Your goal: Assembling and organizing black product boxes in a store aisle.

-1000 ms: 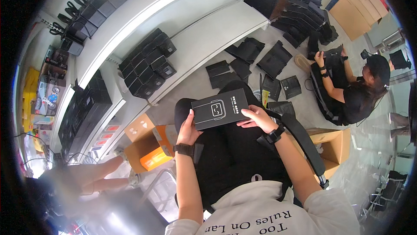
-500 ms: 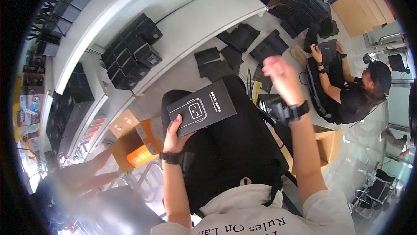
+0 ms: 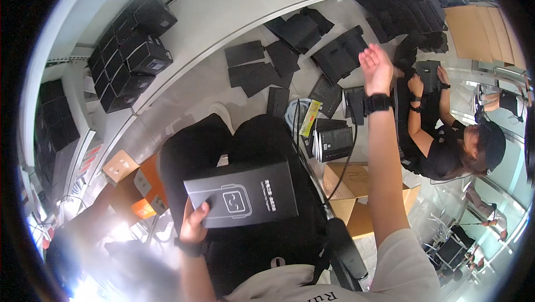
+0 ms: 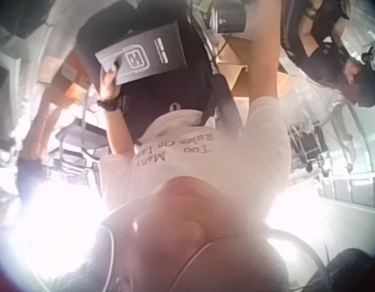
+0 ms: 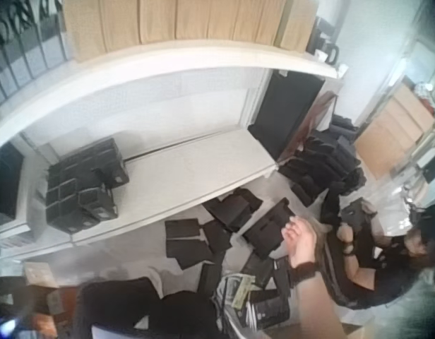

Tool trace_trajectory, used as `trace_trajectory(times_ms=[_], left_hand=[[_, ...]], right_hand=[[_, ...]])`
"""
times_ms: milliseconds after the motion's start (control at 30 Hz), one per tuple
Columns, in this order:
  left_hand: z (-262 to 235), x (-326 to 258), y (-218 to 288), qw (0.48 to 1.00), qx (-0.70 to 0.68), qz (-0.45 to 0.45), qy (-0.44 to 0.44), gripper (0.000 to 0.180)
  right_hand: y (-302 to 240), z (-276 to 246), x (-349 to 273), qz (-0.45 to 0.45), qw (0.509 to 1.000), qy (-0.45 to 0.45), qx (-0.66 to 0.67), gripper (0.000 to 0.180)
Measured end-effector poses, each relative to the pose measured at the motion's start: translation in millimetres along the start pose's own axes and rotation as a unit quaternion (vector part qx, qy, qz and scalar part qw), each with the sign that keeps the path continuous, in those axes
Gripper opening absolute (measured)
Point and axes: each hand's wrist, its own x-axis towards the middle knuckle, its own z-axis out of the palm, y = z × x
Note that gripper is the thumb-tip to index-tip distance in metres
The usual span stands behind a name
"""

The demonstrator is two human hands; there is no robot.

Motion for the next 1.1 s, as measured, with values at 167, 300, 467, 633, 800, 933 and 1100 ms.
trace_trajectory(times_ms=[167,300,467,633,800,933,1100], left_hand=[[-3,2,-14,0.998,0.002,-0.056,0.034,0.076],[5,-1,-7,0.997,-0.017,-0.048,0.055,0.079],[1,-3,-16,0.997,-0.030,-0.038,0.056,0.078],[-5,-11,-15,0.994,-0.001,-0.030,0.106,0.078],[1,-5,-15,0.996,-0.006,-0.064,0.054,0.080],[-27,-11,-35,0.994,-0.025,-0.093,0.052,0.086],[-74,-33,-54,0.997,-0.014,-0.056,0.045,0.066]], right_hand=[[-26,83,43,-0.002,0.996,-0.038,0.083,0.024],[-87,143,32,0.027,0.958,-0.192,0.210,0.017],[-144,163,74,-0.111,0.878,-0.409,0.224,0.021],[25,100,26,-0.252,0.851,-0.320,-0.332,0.013],[217,-111,-51,0.021,0.551,-0.385,-0.740,0.029],[288,-245,-114,-0.071,0.362,-0.467,-0.804,0.015],[295,-252,-107,0.049,0.413,-0.390,-0.821,0.029]])
